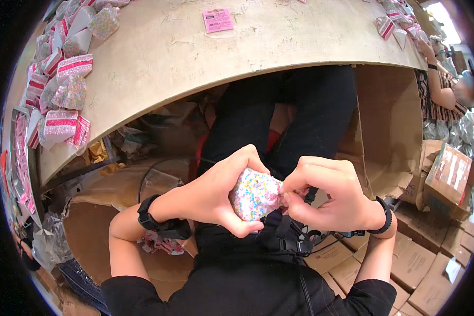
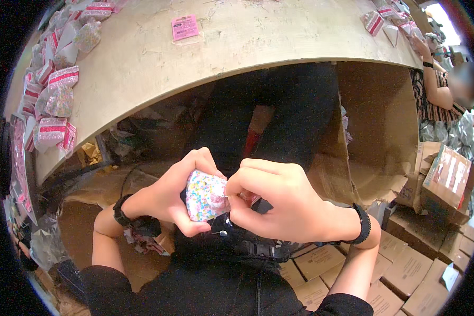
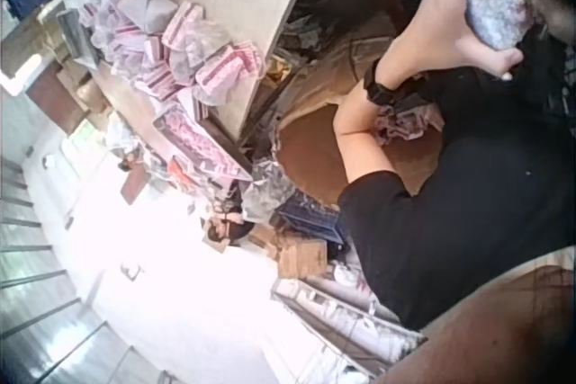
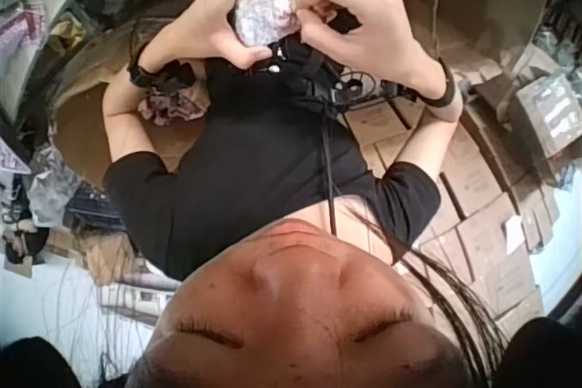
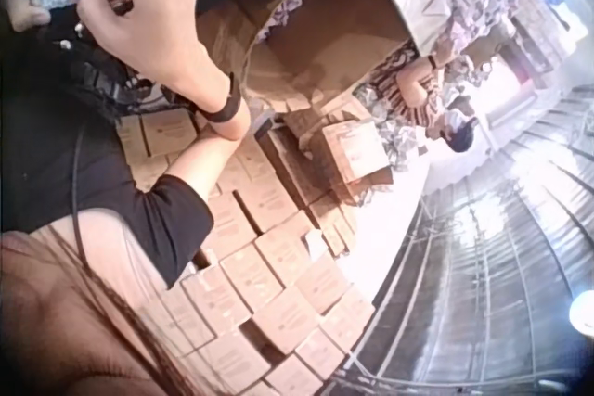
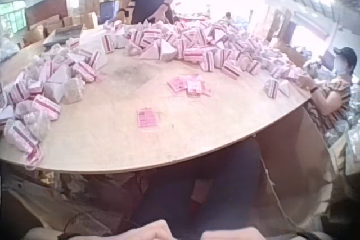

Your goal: Packaging small triangular plush items into plastic bags and attaching paper tags at a warehouse assembly table.

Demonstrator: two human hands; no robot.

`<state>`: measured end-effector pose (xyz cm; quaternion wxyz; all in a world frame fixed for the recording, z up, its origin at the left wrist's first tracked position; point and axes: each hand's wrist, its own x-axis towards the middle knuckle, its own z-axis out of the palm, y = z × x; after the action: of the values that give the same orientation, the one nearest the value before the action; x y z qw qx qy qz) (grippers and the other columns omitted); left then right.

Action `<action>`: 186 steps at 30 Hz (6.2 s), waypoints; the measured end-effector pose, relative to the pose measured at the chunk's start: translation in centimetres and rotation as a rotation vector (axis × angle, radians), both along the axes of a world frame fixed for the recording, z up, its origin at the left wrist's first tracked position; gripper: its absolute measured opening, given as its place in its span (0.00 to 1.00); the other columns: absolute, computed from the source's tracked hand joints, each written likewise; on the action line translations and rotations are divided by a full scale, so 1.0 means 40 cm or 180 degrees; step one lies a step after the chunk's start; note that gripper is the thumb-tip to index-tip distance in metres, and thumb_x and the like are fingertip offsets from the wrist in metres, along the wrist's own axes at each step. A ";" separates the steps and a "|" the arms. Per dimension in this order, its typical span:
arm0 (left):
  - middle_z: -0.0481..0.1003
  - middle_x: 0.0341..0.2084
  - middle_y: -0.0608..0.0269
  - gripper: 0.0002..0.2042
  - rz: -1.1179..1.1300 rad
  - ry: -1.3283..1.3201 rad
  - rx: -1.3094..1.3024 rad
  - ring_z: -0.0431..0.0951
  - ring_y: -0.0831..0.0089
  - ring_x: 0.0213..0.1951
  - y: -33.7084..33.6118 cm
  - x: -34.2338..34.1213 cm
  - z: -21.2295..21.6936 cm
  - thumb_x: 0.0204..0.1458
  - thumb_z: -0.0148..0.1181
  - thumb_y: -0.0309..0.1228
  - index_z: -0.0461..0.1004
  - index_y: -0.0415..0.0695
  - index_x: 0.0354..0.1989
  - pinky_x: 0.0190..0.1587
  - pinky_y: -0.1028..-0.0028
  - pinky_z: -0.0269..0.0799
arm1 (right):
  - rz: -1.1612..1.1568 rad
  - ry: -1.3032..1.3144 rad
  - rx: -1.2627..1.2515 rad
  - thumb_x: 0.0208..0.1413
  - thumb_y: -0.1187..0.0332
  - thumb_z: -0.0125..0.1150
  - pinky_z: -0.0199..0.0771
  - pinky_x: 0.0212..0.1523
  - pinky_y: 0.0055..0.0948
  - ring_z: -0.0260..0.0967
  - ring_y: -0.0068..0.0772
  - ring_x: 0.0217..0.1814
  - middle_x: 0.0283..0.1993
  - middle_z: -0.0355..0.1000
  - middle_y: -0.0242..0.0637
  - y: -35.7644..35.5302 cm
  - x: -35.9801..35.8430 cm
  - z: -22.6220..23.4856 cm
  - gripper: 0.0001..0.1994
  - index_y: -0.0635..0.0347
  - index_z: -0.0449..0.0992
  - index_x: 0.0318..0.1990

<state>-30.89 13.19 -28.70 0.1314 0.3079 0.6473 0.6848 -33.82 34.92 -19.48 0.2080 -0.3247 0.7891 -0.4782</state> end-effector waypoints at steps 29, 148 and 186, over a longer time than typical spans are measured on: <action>0.65 0.34 0.54 0.33 0.0859 0.0535 -0.0566 0.69 0.60 0.35 0.019 0.070 -0.048 0.31 0.77 0.36 0.63 0.37 0.44 0.37 0.68 0.68 | 0.0102 0.0663 0.0364 0.48 0.79 0.64 0.76 0.36 0.32 0.75 0.41 0.35 0.36 0.74 0.45 0.036 0.094 -0.068 0.11 0.68 0.76 0.41; 0.71 0.27 0.57 0.07 0.3409 0.0877 -0.1946 0.75 0.68 0.28 -0.252 -0.554 0.008 0.49 0.54 0.19 0.65 0.39 0.35 0.31 0.70 0.70 | -0.0649 -0.1575 -0.2292 0.63 0.73 0.54 0.66 0.32 0.17 0.64 0.15 0.30 0.37 0.71 0.30 -0.313 -0.809 -0.220 0.06 0.61 0.71 0.45; 0.76 0.25 0.58 0.12 0.1710 -0.1130 0.0553 0.80 0.72 0.25 0.111 -0.477 0.075 0.58 0.59 0.33 0.64 0.38 0.36 0.29 0.76 0.76 | -0.1625 -0.0491 -0.2615 0.59 0.72 0.54 0.61 0.25 0.21 0.58 0.16 0.22 0.35 0.71 0.34 -0.425 -0.774 -0.052 0.06 0.65 0.71 0.40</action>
<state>-49.96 17.65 -25.70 0.0301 0.0122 0.6116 0.7905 -64.78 17.93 -21.54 -0.0033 -0.1397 0.5719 -0.8084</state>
